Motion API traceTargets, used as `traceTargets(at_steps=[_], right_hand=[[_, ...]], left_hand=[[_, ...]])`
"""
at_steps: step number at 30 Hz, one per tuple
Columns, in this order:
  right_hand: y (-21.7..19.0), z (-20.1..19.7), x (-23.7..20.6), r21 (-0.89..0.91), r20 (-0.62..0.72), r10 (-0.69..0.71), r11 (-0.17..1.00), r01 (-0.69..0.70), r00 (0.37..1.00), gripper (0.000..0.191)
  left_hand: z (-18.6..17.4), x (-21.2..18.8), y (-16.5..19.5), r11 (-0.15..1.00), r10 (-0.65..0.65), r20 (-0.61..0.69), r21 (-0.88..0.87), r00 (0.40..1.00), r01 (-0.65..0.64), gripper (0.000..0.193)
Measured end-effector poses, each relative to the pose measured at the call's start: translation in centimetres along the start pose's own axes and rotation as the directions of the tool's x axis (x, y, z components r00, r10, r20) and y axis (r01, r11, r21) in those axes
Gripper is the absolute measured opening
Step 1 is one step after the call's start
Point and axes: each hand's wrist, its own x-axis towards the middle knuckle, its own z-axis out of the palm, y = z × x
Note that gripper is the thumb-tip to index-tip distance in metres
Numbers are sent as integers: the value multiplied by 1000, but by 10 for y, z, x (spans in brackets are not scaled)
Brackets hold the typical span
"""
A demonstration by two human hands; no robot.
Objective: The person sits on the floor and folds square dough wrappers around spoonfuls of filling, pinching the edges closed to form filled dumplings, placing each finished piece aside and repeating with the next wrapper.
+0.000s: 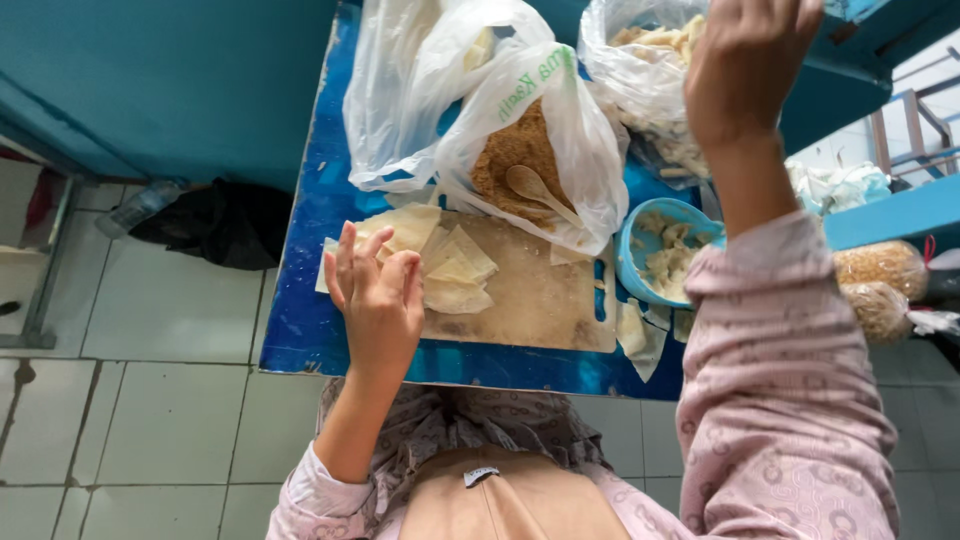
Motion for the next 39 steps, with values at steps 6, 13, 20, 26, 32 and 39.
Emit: traceTargets(at_steps=[6,13,20,26,32,39], right_hand=[[-138,-117,-57,904,32,-477,389,178,878,12],[-177,-158,-51,864,54,-581,435,254,812,16],[-147,-177,-81,765,287,-591,615,191,754,6],[-125,-172,-109,871,331,-214,445,-210,919,35],[-136,-90,-89,552,429,99,758,-347,898,13],[-141,-67,-85,539,567,155,673,-507,809,10]], left_hand=[[-1,4,1,1000,8,-27,-17,1000,-8,11],[1,5,1,1000,16,-5,8,1000,-16,12],[3,3,-1,994,75,-10,84,997,-74,8],[-4,-4,13,970,179,-5,166,984,-176,21],[1,-24,65,993,88,114,67,990,-96,21],[16,-21,73,994,59,229,78,972,-79,16]])
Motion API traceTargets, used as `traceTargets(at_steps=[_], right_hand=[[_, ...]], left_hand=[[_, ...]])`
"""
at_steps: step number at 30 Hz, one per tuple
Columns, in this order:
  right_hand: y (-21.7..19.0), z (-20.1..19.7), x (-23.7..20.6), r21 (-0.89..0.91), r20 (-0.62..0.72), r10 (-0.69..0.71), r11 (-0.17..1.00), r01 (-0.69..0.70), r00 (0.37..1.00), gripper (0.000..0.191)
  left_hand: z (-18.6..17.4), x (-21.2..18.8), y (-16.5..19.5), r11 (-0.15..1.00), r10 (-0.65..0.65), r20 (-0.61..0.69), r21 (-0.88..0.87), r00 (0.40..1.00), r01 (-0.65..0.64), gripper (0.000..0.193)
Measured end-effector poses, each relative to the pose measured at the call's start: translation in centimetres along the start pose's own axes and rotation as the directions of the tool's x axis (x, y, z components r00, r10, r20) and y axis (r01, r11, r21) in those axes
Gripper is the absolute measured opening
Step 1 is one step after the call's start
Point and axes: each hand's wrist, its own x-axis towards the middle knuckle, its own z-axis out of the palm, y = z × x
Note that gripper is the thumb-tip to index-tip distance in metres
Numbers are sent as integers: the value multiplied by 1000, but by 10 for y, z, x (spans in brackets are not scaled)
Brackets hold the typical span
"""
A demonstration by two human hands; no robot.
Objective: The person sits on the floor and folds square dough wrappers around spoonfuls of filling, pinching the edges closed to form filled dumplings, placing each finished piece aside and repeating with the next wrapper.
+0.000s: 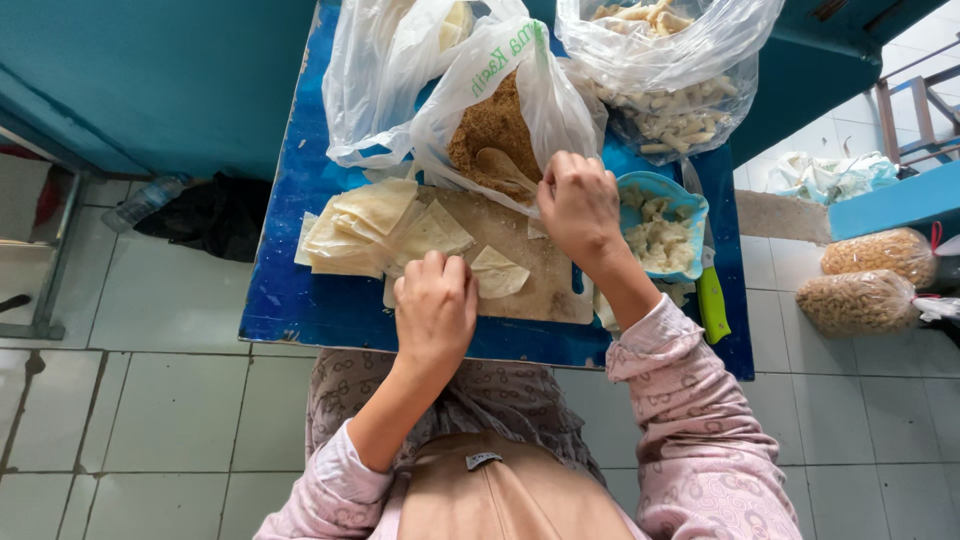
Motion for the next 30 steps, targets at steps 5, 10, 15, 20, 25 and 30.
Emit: traceTargets(at_steps=[5,10,15,20,25,30], right_hand=[[-2,-4,-2,-22,29,17,1000,-16,999,12],[-3,6,3,-200,96,7,980,12,995,17],[0,10,9,-264,72,38,964,-18,997,21],[5,-3,12,120,142,114,984,-132,983,18],[-3,-3,22,539,124,162,817,-204,979,10],[-3,2,19,616,30,269,753,-229,963,10]], left_hand=[[5,-2,7,997,10,5,77,1000,-11,23],[3,-1,1,999,-40,47,33,998,38,24],[8,1,1,997,21,45,68,999,-25,15],[8,-1,8,994,-16,46,-110,999,21,14],[0,6,6,931,-81,113,-346,990,116,14],[-11,6,-2,888,-113,186,-422,976,183,19]])
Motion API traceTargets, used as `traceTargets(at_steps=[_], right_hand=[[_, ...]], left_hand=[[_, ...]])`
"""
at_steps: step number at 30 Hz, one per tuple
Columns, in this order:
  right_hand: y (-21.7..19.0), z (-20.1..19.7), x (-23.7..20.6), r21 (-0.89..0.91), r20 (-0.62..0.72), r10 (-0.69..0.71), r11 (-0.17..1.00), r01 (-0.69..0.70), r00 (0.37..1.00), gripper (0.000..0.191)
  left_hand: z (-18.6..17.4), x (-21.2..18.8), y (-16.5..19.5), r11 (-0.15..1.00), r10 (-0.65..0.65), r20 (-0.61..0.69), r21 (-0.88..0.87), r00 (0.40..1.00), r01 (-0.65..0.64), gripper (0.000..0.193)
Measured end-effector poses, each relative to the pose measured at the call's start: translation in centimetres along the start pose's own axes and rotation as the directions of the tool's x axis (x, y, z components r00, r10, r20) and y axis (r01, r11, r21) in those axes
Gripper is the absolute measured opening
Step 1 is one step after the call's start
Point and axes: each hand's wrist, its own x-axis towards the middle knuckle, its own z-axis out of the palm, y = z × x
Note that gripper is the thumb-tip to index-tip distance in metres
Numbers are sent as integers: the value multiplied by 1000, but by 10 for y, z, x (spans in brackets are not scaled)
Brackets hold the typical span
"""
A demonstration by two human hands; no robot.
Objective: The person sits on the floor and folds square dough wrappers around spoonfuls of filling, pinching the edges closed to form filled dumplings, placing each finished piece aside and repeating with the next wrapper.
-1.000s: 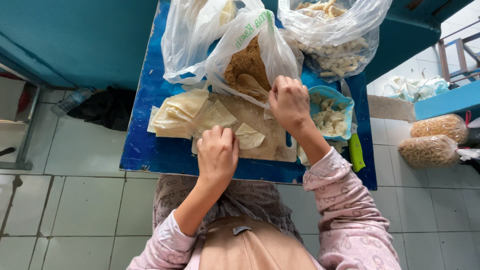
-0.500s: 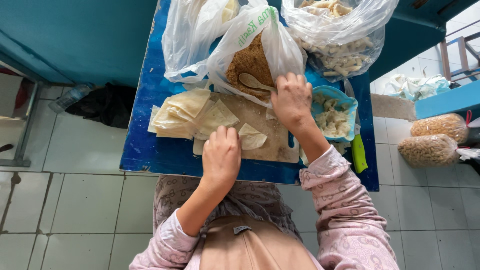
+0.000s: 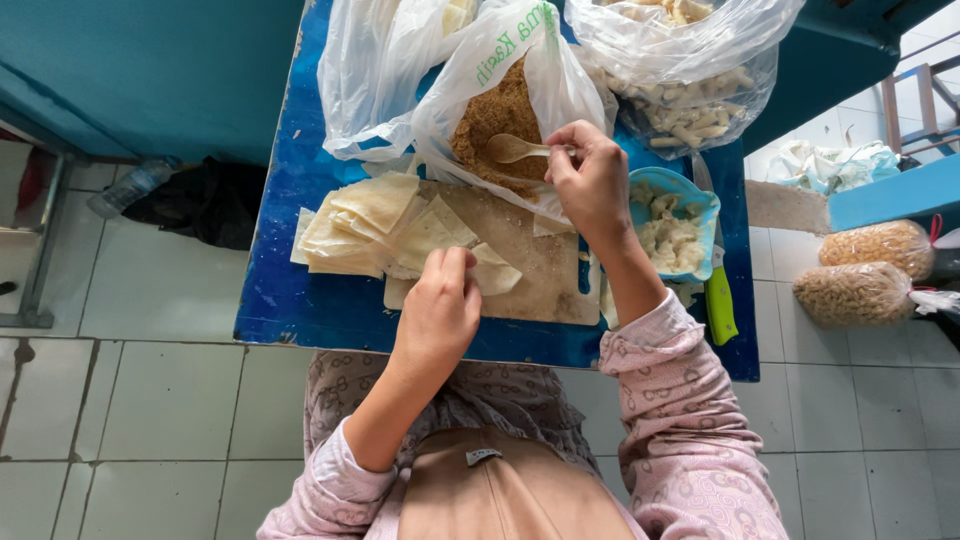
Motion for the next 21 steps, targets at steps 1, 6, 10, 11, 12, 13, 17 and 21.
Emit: traceTargets(at_steps=[1,6,10,11,12,13,17,21], right_hand=[[2,1,1,11,-5,10,1000,-10,1000,11],[13,13,11,289,54,105,950,-117,993,14],[16,7,14,403,114,203,886,-232,973,17],[15,3,12,429,131,215,868,-251,968,18],[14,0,11,454,146,225,850,-268,963,18],[13,-4,9,477,160,231,833,-280,960,18],[8,-24,-8,549,216,256,766,-334,942,16],[6,-39,-43,593,271,237,722,-356,933,15]], left_hand=[[-1,0,0,1000,1,-5,2,1000,-1,20],[-1,0,3,1000,-21,-15,17,1000,21,25],[-3,-5,4,994,86,-110,80,990,-78,32],[-3,-6,3,991,107,-130,89,986,-96,34],[-3,-6,2,988,130,-149,98,980,-116,37],[-3,-6,1,990,124,-150,90,981,-111,39],[1,-5,-7,993,108,-160,-19,981,-113,48],[4,-8,-16,988,29,-159,-147,987,-52,49]])
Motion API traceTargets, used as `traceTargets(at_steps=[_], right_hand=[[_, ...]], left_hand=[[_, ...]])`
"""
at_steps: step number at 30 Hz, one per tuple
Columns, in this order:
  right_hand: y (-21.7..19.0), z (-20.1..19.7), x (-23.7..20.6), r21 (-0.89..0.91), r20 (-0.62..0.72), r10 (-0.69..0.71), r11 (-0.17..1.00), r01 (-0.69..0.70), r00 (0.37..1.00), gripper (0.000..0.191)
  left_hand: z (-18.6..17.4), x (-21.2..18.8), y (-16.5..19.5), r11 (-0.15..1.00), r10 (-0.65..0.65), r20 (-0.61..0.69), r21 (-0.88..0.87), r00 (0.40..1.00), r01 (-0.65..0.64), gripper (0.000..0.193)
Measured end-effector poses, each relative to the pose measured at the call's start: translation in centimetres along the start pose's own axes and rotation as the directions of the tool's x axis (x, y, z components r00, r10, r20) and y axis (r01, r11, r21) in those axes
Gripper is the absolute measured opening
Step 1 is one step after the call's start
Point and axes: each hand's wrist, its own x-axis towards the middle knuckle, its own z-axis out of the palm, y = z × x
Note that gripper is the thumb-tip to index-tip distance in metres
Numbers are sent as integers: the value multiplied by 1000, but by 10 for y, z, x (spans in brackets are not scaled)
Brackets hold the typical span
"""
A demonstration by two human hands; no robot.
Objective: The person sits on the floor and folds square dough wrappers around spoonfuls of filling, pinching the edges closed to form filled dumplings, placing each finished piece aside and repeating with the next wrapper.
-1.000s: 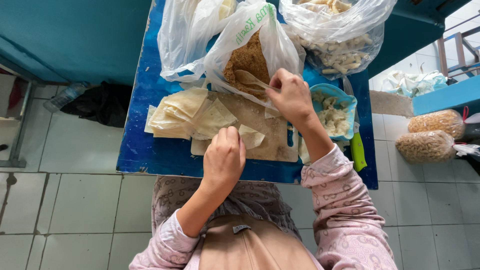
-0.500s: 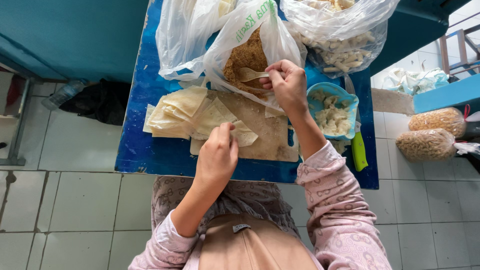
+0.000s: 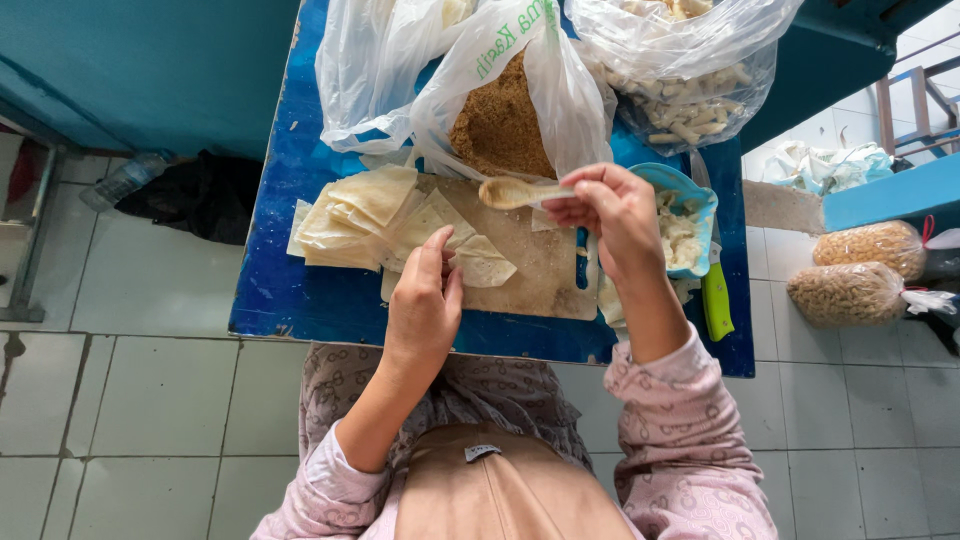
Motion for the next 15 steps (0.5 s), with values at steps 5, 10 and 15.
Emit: traceTargets(at_steps=[5,10,15], right_hand=[[14,7,-48,-133,43,-23,991,29,999,16],[14,29,-82,-490,67,-268,830,266,961,13],[-7,45,-103,-685,465,-553,270,676,692,20]], left_hand=[[1,-4,-5,998,-10,-27,-58,1000,8,49],[1,-5,-4,996,-8,-30,-92,1000,5,49],[1,-6,-1,995,-6,-28,-95,1000,3,47]])
